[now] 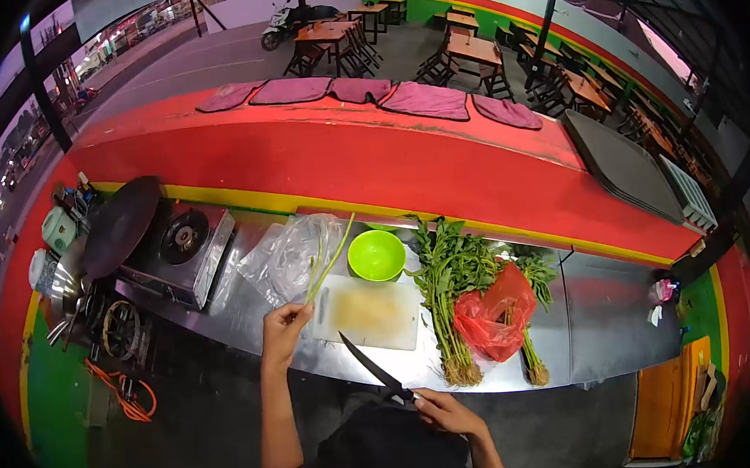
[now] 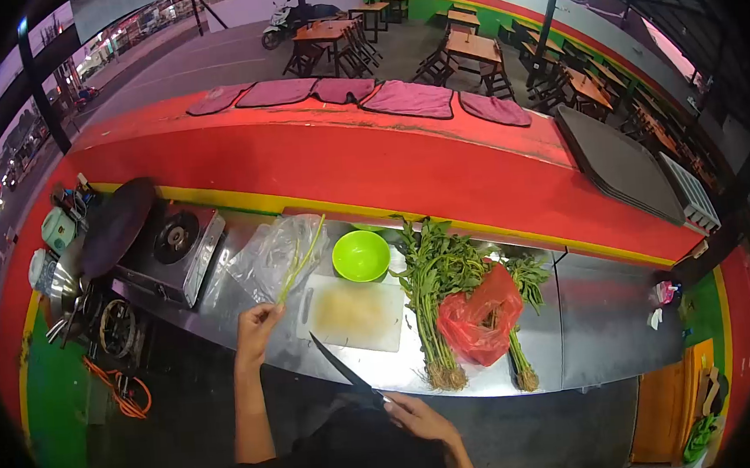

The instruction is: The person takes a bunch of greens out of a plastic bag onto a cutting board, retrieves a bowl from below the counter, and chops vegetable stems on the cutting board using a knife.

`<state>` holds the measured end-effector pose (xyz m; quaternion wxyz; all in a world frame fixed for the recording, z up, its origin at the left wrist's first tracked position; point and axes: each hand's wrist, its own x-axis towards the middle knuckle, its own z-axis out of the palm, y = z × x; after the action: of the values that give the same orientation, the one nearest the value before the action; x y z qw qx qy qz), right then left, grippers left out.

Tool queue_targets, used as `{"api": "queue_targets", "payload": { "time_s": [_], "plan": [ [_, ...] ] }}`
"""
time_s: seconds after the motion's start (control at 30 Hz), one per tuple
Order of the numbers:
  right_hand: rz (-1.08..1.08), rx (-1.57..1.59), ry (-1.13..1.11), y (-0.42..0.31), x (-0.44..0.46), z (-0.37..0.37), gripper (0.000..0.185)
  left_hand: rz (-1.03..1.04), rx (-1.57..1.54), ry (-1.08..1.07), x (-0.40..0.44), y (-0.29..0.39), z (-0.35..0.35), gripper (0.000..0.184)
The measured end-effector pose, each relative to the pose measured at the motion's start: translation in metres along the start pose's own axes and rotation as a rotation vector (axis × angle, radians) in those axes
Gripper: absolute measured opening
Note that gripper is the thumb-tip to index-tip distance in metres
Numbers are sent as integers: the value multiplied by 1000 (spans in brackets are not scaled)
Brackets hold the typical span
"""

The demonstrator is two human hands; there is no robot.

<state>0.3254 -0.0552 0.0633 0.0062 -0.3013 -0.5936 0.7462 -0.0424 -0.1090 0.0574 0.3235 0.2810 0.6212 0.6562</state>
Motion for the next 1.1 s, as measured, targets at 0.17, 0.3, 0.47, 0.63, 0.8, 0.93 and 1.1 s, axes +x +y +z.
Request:
{"api": "queue_targets", "payload": {
  "time_s": [0.17,0.3,0.47,0.63,0.8,0.93,1.1],
  "plan": [
    [34,236,108,39,29,-4,38,14,423,-160,20,-44,-26,19],
    [-25,370,336,32,57,7,29,34,590,-489,33,-99,-43,27],
    [-31,302,535,29,91,9,31,-115,592,-539,30,-144,-46,26],
    [-74,283,575,7,117,20,26,-93,431,-401,28,-147,-50,22],
    [-105,304,623,12,138,34,24,-71,380,-311,52,-137,-58,18],
    [-64,413,684,10,138,51,34,-18,416,-182,71,-150,-71,15],
    [-98,521,723,21,138,59,24,10,412,-156,88,-175,-90,17]
  ]
}}
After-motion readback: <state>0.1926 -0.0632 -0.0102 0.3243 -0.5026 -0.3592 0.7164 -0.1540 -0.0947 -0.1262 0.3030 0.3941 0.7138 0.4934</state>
